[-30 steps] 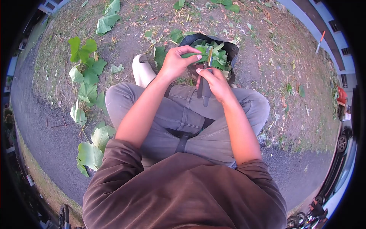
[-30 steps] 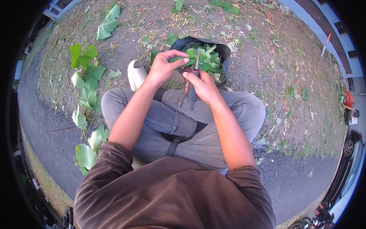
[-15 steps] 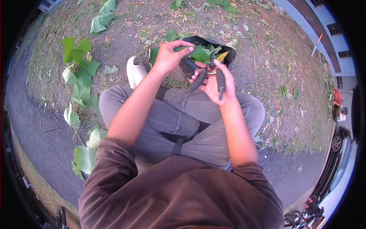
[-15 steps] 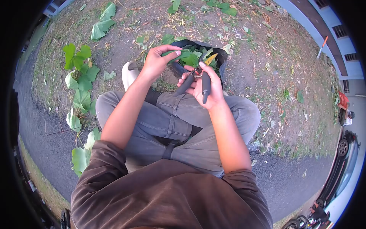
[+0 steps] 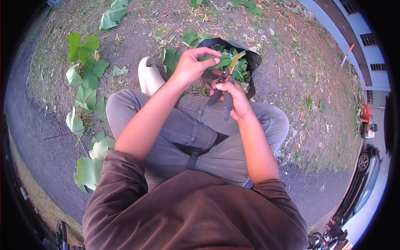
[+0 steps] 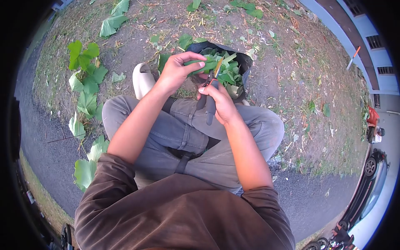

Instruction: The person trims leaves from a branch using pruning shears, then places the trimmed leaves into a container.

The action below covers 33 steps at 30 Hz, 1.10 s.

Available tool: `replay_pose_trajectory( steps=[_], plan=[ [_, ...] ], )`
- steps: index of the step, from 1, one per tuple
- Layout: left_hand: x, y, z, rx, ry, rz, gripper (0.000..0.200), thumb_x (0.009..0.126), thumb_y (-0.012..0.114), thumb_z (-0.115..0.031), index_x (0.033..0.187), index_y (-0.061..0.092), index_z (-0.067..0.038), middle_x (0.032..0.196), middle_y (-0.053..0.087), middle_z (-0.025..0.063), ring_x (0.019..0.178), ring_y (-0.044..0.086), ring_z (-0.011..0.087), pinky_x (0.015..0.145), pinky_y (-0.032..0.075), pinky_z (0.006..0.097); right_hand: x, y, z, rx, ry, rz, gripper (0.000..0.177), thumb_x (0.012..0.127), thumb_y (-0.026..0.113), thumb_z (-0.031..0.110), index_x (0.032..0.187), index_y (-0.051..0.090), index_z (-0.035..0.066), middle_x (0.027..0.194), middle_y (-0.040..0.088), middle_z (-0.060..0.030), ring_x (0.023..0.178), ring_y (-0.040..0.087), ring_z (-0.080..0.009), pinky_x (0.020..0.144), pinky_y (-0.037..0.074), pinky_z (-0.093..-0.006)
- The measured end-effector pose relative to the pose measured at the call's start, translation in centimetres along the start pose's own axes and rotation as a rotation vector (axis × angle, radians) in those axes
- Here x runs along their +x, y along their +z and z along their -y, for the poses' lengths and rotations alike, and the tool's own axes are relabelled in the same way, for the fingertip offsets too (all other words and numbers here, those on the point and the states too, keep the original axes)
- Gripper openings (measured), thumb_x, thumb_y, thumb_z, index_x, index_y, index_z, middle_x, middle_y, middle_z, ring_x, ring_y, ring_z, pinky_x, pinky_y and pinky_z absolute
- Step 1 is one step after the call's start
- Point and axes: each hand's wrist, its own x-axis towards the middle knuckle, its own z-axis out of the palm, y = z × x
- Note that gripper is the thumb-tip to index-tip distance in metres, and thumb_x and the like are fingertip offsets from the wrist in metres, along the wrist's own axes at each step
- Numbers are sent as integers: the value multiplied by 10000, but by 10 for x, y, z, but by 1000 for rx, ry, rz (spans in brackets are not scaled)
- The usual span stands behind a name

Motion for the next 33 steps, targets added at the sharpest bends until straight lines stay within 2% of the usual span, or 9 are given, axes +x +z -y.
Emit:
replay_pose_trajectory(
  steps=[4, 13, 20, 21, 22, 24, 25, 29, 33],
  plan=[
    [0, 1, -1, 82, 5, 17, 198, 956, 762, -82, 1141, 798, -23, 1069, 789, 73, 858, 751, 131, 801, 583, 303, 1, -4, 4, -182, -9, -44, 530, 935, 684, 191, 1410, 550, -2, 1011, 632, -55, 884, 631, -169, 834, 516, -349],
    [10, -7, 0, 425, 52, 11, 205, 922, 785, -185, 1108, 848, -128, 979, 813, 91, 924, 740, 151, 892, 561, 334, 0, 0, 9, -104, 53, -81, 443, 953, 750, 207, 1317, 590, 10, 889, 592, -10, 720, 579, -119, 661, 503, -304],
    [9, -3, -6, 541, 155, -70, 216, 966, 756, -122, 1165, 824, -69, 1051, 811, 70, 973, 720, 106, 928, 550, 295, 9, -1, 6, 1, -22, -156, 435, 968, 781, 222, 1306, 615, 2, 847, 618, -26, 660, 612, -135, 594, 537, -307],
    [9, -4, -7, 476, 128, -96, 218, 970, 755, -131, 1168, 824, -70, 1055, 811, 70, 980, 721, 111, 937, 546, 295, 10, -7, 6, -22, -26, -178, 490, 1034, 683, 304, 1383, 589, -27, 921, 682, -98, 794, 700, -214, 762, 612, -380],
    [10, -6, -6, 411, 101, -122, 219, 974, 754, -140, 1170, 823, -71, 1059, 810, 69, 987, 722, 116, 947, 543, 295, 8, -5, 13, -23, -27, -175, 490, 1034, 683, 304, 1383, 589, -27, 921, 682, -98, 794, 700, -214, 762, 612, -380],
    [14, -12, 3, 377, 120, -130, 238, 980, 753, -146, 1195, 813, -63, 1096, 802, 75, 1003, 721, 124, 959, 542, 295, 4, -2, 28, 394, 46, 15, 578, 1078, 561, 414, 1436, 543, -40, 1078, 721, -202, 1042, 742, -344, 979, 605, -494],
    [13, -14, 4, 231, 77, -122, 257, 979, 757, -142, 1215, 801, -50, 1124, 796, 80, 1022, 718, 129, 973, 540, 297, 5, -5, 27, 461, 77, 83, 663, 1094, 465, 484, 1495, 479, -44, 1294, 671, -277, 1280, 648, -441, 1133, 494, -610],
    [9, -14, 1, 13, 34, -83, 330, 971, 773, -128, 1281, 760, -16, 1200, 775, 98, 1079, 708, 139, 1013, 531, 301, -2, 2, 23, 510, 108, 198, 572, 1098, 514, 402, 1546, 435, 55, 1408, 598, -252, 1312, 606, -460, 1118, 444, -722],
    [5, -15, -9, -22, 22, 41, 366, 961, 787, -122, 1307, 746, -9, 1218, 770, 97, 1097, 704, 137, 1022, 524, 300, -8, 9, 23, 469, 100, 221, 594, 1090, 526, 349, 1638, 348, 203, 1368, 620, -205, 1315, 608, -445, 1115, 462, -684]
  ],
)
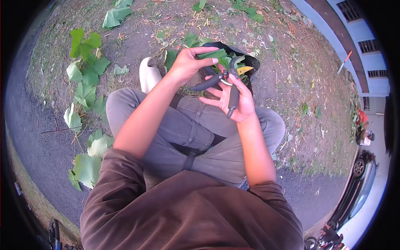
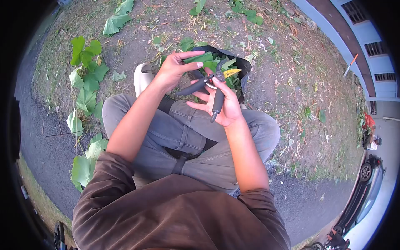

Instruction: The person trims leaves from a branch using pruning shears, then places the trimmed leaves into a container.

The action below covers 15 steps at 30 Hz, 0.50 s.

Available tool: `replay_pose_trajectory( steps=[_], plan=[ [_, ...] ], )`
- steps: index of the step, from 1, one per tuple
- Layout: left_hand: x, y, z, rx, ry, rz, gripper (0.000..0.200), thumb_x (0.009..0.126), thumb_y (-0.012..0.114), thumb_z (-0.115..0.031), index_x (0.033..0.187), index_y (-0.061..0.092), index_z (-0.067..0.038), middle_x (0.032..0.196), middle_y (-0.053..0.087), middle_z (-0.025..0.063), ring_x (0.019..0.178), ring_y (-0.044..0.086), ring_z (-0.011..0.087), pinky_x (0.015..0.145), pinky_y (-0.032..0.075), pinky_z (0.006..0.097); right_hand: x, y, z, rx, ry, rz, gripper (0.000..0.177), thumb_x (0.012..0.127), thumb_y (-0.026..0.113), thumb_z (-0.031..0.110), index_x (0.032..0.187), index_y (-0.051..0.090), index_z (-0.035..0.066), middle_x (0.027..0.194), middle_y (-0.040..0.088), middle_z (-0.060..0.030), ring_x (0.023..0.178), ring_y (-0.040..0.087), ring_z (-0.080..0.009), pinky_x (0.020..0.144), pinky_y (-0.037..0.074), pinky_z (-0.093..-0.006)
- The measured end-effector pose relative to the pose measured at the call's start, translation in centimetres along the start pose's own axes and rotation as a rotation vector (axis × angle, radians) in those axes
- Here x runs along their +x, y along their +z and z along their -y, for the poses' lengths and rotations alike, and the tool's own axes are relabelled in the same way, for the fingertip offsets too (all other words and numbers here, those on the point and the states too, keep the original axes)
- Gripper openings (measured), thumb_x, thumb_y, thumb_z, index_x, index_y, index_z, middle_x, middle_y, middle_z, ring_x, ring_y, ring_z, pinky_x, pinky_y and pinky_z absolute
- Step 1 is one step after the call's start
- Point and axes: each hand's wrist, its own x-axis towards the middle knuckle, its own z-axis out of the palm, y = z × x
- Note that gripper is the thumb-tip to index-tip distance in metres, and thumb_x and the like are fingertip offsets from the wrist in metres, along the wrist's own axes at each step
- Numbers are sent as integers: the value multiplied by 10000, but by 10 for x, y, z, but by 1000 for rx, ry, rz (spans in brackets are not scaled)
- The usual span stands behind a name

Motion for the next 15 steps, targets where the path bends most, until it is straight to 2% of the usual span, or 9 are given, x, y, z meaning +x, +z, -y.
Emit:
replay_pose_trajectory(
  steps=[4, 6, 7, 9, 10, 11, 13, 14, 15],
  plan=[
    [-1, 2, 2, 171, 94, -79, 336, 956, 786, -125, 1284, 773, -56, 1220, 770, 96, 1119, 702, 150, 1033, 520, 313, 2, -10, -4, -134, -27, -121, 608, 1057, 544, 294, 1623, 371, 154, 1294, 658, -188, 1271, 644, -397, 1097, 491, -634],
    [-3, 6, 1, 229, 137, -91, 308, 953, 786, -144, 1255, 796, -83, 1220, 772, 94, 1142, 698, 161, 1039, 517, 323, 5, -20, -7, -208, 44, -165, 617, 996, 547, 189, 1583, 410, 59, 1265, 684, -188, 1261, 656, -356, 1107, 495, -599],
    [-3, 8, 1, 242, 177, -88, 288, 957, 777, -138, 1238, 802, -80, 1194, 778, 90, 1122, 707, 155, 1022, 526, 319, 5, -19, -12, -205, 41, -168, 617, 996, 547, 189, 1583, 410, 59, 1265, 684, -188, 1261, 656, -356, 1107, 495, -599],
    [-4, 12, 0, 254, 214, -83, 268, 961, 769, -132, 1221, 807, -77, 1169, 785, 87, 1102, 717, 149, 1004, 536, 315, 6, -16, -25, -515, 2, -315, 529, 950, 554, 118, 1465, 509, 10, 1244, 696, -163, 1215, 673, -284, 1098, 511, -512],
    [-6, 15, -2, 263, 196, -90, 245, 965, 762, -128, 1198, 810, -69, 1135, 791, 80, 1048, 728, 137, 961, 553, 306, 10, -22, -29, -627, -27, -280, 453, 943, 564, 87, 1388, 552, 2, 1268, 693, -142, 1232, 665, -249, 1113, 503, -438],
    [-7, 18, -2, 272, 179, -99, 224, 969, 755, -123, 1175, 813, -61, 1101, 797, 74, 994, 740, 125, 918, 570, 298, 11, -27, -31, -625, -26, -281, 453, 943, 564, 87, 1388, 552, 2, 1268, 693, -142, 1232, 665, -249, 1113, 503, -438],
    [-8, 21, -1, 273, 182, -127, 206, 969, 752, -121, 1156, 815, -59, 1040, 800, 67, 930, 744, 116, 851, 580, 289, 13, -29, -36, -649, -137, -289, 380, 926, 617, 87, 1303, 593, 43, 1125, 714, -56, 944, 615, -127, 882, 488, -296],
    [-9, 22, -1, 273, 188, -153, 189, 970, 749, -118, 1136, 816, -57, 979, 804, 60, 866, 749, 106, 784, 590, 280, 14, -27, -35, -648, -134, -288, 380, 926, 617, 87, 1303, 593, 43, 1125, 714, -56, 944, 615, -127, 882, 488, -296],
    [-11, 21, -2, 273, 185, -153, 189, 970, 749, -118, 1136, 816, -57, 979, 804, 60, 866, 749, 106, 784, 590, 280, 13, -25, -32, -718, -177, -294, 379, 928, 619, 97, 1300, 592, 31, 1112, 717, -54, 943, 625, -132, 890, 495, -302]
  ],
)
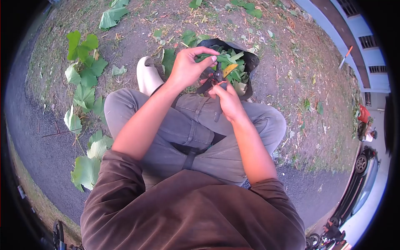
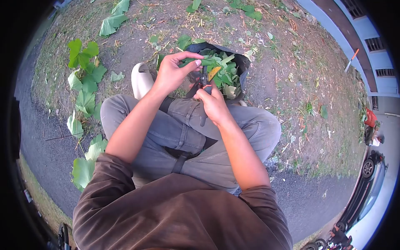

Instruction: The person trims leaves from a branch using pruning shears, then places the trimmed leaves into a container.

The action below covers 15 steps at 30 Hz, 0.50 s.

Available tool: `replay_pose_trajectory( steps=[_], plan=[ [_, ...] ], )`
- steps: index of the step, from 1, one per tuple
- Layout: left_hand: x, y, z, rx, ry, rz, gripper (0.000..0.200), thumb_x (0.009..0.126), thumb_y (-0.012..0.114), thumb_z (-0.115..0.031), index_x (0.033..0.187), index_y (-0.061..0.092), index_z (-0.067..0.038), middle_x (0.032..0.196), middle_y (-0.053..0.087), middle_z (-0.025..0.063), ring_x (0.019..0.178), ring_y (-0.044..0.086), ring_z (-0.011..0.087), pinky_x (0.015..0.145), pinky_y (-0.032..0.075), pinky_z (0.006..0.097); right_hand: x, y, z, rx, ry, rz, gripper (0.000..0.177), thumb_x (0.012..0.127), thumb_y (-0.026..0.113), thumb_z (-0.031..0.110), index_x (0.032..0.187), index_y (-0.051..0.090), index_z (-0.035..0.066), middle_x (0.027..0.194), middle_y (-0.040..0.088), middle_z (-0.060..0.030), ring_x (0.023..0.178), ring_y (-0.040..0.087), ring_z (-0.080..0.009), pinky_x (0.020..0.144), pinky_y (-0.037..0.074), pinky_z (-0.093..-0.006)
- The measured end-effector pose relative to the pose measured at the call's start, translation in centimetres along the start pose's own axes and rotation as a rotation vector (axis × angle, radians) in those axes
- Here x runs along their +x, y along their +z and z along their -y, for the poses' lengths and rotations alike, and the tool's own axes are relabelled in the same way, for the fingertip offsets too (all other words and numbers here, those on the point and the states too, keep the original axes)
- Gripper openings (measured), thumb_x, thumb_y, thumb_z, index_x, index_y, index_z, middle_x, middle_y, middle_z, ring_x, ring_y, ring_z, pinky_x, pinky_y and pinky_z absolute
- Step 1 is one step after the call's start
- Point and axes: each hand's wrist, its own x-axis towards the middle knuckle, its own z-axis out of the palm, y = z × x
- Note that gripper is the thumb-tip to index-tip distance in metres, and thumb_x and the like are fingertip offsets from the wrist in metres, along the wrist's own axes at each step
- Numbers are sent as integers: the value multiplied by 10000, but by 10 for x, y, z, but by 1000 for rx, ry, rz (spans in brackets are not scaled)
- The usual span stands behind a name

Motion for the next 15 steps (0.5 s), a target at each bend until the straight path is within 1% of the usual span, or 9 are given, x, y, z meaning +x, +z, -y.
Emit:
replay_pose_trajectory(
  steps=[1, 2, 3, 6, 8, 10, 12, 14, 15],
  plan=[
    [-1, 0, -5, 79, -32, 37, 193, 981, 735, -92, 1153, 804, -38, 1023, 797, 76, 903, 755, 117, 819, 596, 280, 0, 0, 3, -65, -49, -19, 378, 930, 621, 107, 1297, 590, 18, 1099, 719, -52, 942, 635, -138, 897, 502, -307],
    [-3, 1, -8, 157, -63, 76, 198, 991, 721, -65, 1170, 791, -18, 1067, 790, 92, 939, 761, 129, 853, 602, 279, 0, -1, 2, -66, -48, -23, 378, 930, 621, 107, 1297, 590, 18, 1099, 719, -52, 942, 635, -138, 897, 502, -307],
    [-4, 4, -8, 154, -63, 79, 198, 991, 721, -65, 1170, 791, -18, 1067, 790, 92, 939, 761, 129, 853, 602, 279, 0, -1, 2, -112, -59, -59, 383, 936, 621, 120, 1299, 585, 5, 1088, 723, -59, 947, 648, -147, 902, 510, -316],
    [-7, 9, -8, 128, -131, 64, 207, 980, 727, -66, 1171, 793, -22, 1023, 795, 76, 925, 762, 126, 846, 604, 278, 6, -8, -5, -173, -80, -97, 397, 945, 622, 157, 1299, 579, -17, 1070, 732, -82, 963, 676, -171, 914, 522, -333],
    [-6, 10, -9, 174, -124, 61, 227, 951, 745, -59, 1167, 792, -8, 980, 801, 77, 911, 762, 121, 831, 604, 276, 8, -12, -6, -191, -94, -101, 408, 949, 624, 181, 1298, 580, -26, 1064, 738, -98, 974, 692, -186, 922, 527, -340],
    [-3, 11, -5, 217, -87, 23, 229, 934, 756, -61, 1154, 797, -9, 969, 806, 74, 905, 760, 115, 824, 600, 279, 7, -14, -5, -351, -72, -130, 418, 945, 638, 224, 1270, 597, -36, 1041, 749, -122, 986, 709, -212, 939, 522, -343],
    [-2, 11, -2, 263, -50, -19, 232, 918, 767, -62, 1141, 802, -10, 958, 810, 71, 898, 758, 110, 816, 597, 283, 7, -13, -2, -344, -65, -138, 423, 945, 640, 241, 1257, 601, -42, 1036, 753, -132, 987, 714, -220, 945, 522, -345],
    [-2, 14, -3, 337, 112, -45, 176, 937, 758, -122, 1090, 823, -66, 841, 790, 82, 667, 740, 126, 590, 559, 293, 8, -12, -2, -335, -57, -147, 430, 945, 642, 259, 1244, 606, -48, 1031, 756, -142, 989, 719, -227, 951, 521, -347],
    [-2, 16, -3, 336, 112, -43, 176, 937, 758, -122, 1090, 823, -66, 841, 790, 82, 667, 740, 126, 590, 559, 293, 10, -14, -3, -309, -50, -146, 415, 952, 636, 258, 1233, 607, -46, 1012, 751, -139, 986, 717, -225, 939, 523, -349]
  ],
)
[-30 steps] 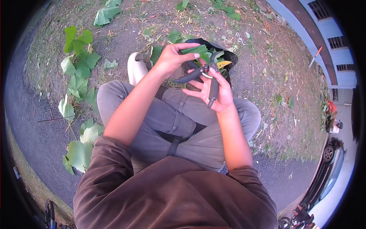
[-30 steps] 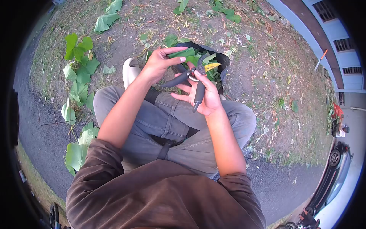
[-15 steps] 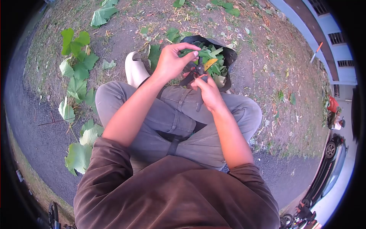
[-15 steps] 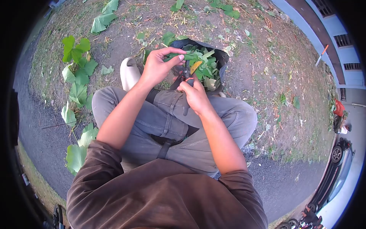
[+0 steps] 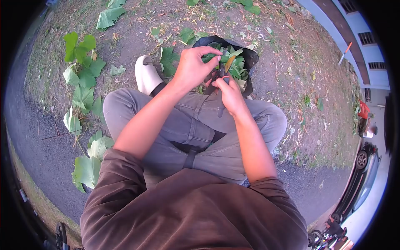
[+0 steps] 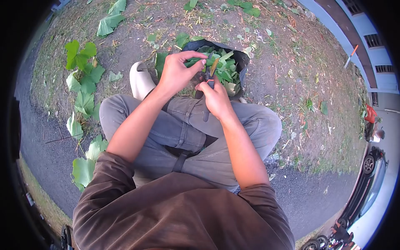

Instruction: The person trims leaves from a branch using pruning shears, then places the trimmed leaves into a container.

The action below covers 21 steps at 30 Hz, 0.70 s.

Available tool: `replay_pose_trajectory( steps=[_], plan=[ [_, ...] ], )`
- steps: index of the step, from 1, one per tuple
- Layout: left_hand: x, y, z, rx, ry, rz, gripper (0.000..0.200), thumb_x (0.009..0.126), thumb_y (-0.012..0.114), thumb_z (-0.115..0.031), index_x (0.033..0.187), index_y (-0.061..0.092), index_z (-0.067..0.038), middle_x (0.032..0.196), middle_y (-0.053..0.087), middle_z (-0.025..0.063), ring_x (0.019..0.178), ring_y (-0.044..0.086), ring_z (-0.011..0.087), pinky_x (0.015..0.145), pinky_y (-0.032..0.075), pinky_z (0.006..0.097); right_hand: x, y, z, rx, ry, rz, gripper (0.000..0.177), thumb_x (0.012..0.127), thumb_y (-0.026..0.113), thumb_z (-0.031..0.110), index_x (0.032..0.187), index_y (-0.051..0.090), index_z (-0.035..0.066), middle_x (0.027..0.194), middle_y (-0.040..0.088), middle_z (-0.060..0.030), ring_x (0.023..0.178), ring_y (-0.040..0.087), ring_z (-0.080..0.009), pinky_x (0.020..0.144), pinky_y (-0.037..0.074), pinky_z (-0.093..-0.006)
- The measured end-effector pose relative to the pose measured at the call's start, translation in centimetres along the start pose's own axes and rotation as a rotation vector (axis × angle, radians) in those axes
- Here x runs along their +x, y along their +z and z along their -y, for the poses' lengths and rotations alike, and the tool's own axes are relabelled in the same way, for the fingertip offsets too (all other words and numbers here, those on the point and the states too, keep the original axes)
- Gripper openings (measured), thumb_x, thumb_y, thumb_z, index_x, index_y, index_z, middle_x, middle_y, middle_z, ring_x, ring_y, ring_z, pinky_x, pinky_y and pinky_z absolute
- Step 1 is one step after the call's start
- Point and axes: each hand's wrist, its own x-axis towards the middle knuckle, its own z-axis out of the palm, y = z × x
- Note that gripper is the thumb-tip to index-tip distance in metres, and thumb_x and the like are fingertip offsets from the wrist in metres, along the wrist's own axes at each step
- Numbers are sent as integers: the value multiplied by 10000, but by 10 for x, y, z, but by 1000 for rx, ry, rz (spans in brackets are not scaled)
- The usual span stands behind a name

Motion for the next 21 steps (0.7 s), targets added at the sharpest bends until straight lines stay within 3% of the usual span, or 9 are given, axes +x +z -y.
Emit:
replay_pose_trajectory(
  steps=[3, 5, 7, 11, 15, 18, 19, 20, 21],
  plan=[
    [0, 5, -5, 19, 157, -4, 173, 949, 743, -106, 1093, 814, -41, 971, 794, 110, 632, 738, 166, 596, 567, 309, 5, -5, -5, 72, 1, 22, 365, 965, 626, 257, 1186, 610, -33, 963, 736, -128, 944, 713, -213, 894, 532, -349],
    [0, 6, -9, 35, 63, 75, 203, 914, 786, -99, 1112, 823, -76, 1042, 792, 127, 964, 772, 245, 867, 577, 349, 4, -4, -1, 121, -7, 48, 331, 971, 622, 257, 1151, 613, -20, 933, 726, -120, 904, 712, -204, 860, 539, -348],
    [2, 6, -6, 42, 89, 77, 206, 917, 781, -96, 1118, 821, -75, 1045, 790, 126, 972, 770, 246, 874, 575, 356, 1, -1, 3, 240, 97, 35, 234, 1013, 578, 233, 1139, 633, 44, 869, 699, -73, 797, 686, -189, 719, 530, -348],
    [7, 4, -2, 32, 91, 120, 215, 936, 743, -85, 1138, 806, -46, 1071, 770, 155, 979, 756, 319, 897, 573, 412, 2, 1, 5, 307, 184, 8, 245, 1016, 591, 274, 1095, 623, 44, 811, 665, -69, 711, 685, -207, 639, 569, -379],
    [10, 8, 13, 53, 183, 76, 232, 926, 750, -81, 1149, 808, -56, 1060, 774, 146, 969, 757, 320, 902, 575, 407, 2, -1, 11, 305, 227, 12, 245, 1001, 620, 291, 1057, 612, 53, 772, 644, -72, 675, 680, -216, 618, 592, -400],
    [12, 7, 18, 90, 226, 49, 250, 943, 759, -93, 1189, 799, -86, 1080, 788, 84, 990, 772, 228, 911, 583, 358, 3, -2, 15, 354, 266, -18, 243, 996, 629, 295, 1053, 612, 59, 753, 639, -78, 654, 674, -222, 612, 589, -404],
    [14, 5, 19, -58, 62, 40, 242, 951, 763, -88, 1190, 785, -63, 1077, 784, 81, 978, 772, 200, 892, 592, 335, 4, -3, 15, 414, 302, -35, 247, 993, 632, 299, 1057, 614, 61, 739, 634, -78, 643, 669, -225, 607, 588, -410],
    [15, 4, 18, -205, -102, 30, 236, 958, 768, -82, 1191, 772, -41, 1073, 780, 77, 966, 772, 172, 874, 602, 313, 5, -6, 12, 487, 290, 12, 281, 998, 621, 286, 1133, 623, 40, 823, 674, -93, 740, 706, -236, 700, 609, -412],
    [16, 2, 19, -202, -101, 27, 236, 958, 768, -82, 1191, 772, -41, 1073, 780, 77, 966, 772, 172, 874, 602, 313, 6, -5, 11, 487, 288, 16, 281, 998, 621, 286, 1133, 623, 40, 823, 674, -93, 740, 706, -236, 700, 609, -412]
  ],
)
